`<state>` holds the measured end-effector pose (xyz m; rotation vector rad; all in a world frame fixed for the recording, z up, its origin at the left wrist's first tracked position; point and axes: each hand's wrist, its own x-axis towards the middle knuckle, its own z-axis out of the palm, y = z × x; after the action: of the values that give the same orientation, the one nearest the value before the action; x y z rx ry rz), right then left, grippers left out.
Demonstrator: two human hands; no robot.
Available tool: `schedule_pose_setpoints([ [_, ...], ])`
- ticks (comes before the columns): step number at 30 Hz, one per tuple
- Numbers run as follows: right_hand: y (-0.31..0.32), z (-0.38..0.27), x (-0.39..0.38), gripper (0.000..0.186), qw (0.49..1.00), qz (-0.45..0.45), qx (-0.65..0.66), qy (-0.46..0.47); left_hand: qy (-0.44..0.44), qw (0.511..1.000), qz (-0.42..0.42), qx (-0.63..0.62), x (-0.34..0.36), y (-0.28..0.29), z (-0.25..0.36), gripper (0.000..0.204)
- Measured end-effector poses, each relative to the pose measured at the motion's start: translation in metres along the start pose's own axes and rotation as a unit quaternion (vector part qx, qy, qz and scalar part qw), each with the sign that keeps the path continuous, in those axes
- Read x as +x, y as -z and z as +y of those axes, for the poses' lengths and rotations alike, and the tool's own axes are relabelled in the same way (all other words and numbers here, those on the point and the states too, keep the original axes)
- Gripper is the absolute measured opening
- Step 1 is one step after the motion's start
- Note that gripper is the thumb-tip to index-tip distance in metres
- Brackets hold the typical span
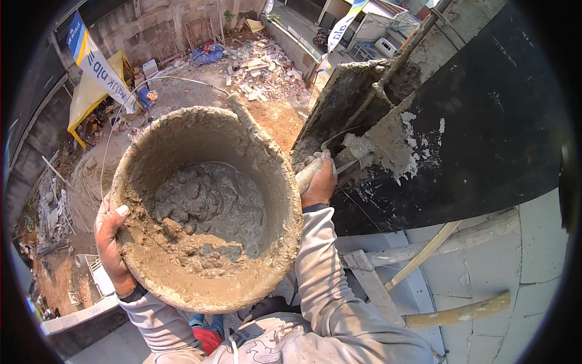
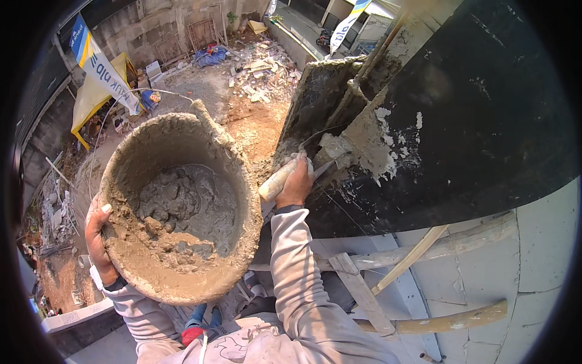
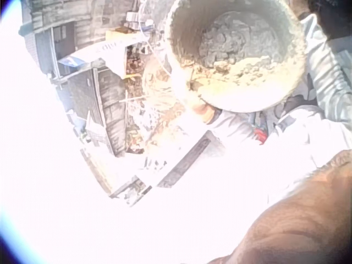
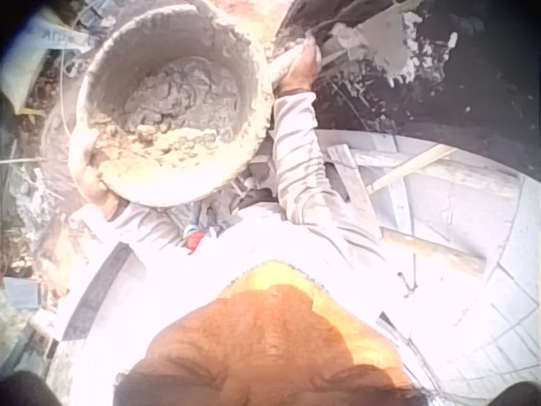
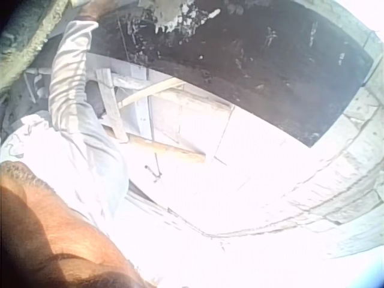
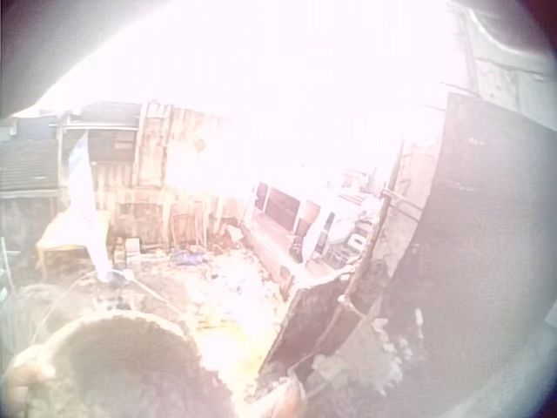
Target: The person scoops cement from a bucket and applies it to a concrete column with a trowel, taps the formwork with a hammer, and continues applying cement into the structure using the trowel.
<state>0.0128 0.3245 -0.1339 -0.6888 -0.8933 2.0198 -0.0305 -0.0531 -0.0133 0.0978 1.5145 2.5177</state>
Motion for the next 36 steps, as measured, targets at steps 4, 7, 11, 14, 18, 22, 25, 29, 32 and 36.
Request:
schedule_pose_setpoints([
  [4,0.007,-0.003,-0.007,0.033,0.995,0.046,0.025,-0.084,0.002,1.0,0.009,-0.002,0.0,0.01,-0.003,0.049],
  [7,-0.004,-0.018,-0.021,0.033,1.0,-0.02,-0.016,0.003,-0.006,1.0,0.008,0.004,0.0,0.006,-0.002,0.049],
  [11,0.006,-0.002,0.003,0.027,0.996,0.058,-0.055,-0.049,-0.004,1.0,0.007,0.005,0.0,0.003,-0.001,0.049],
  [14,0.002,-0.014,-0.037,0.027,0.995,0.008,-0.087,-0.057,-0.007,1.0,0.013,0.007,0.003,0.001,-0.002,0.049],
  [18,0.01,-0.025,-0.073,0.023,0.948,-0.137,-0.283,0.051,-0.009,0.999,-0.03,-0.001,0.001,-0.004,0.0,0.049],
  [22,0.034,-0.039,-0.08,0.019,0.95,-0.175,-0.14,-0.217,-0.008,1.0,-0.016,0.012,0.002,0.005,-0.002,0.049],
  [25,0.046,-0.042,-0.068,0.017,0.952,-0.15,-0.062,-0.261,-0.011,0.999,-0.039,0.027,0.003,0.005,0.001,0.047],
  [29,0.053,-0.044,-0.04,0.019,0.946,-0.151,-0.026,-0.287,-0.01,0.999,-0.044,0.015,0.004,-0.003,-0.003,0.044],
  [32,0.04,-0.049,-0.039,0.019,0.953,-0.134,-0.074,-0.263,-0.01,0.999,-0.037,0.021,0.007,0.009,-0.003,0.042],
  [36,0.044,-0.063,-0.035,0.016,0.97,-0.094,-0.141,-0.172,-0.014,0.999,-0.05,0.002,0.006,0.006,-0.003,0.041],
])
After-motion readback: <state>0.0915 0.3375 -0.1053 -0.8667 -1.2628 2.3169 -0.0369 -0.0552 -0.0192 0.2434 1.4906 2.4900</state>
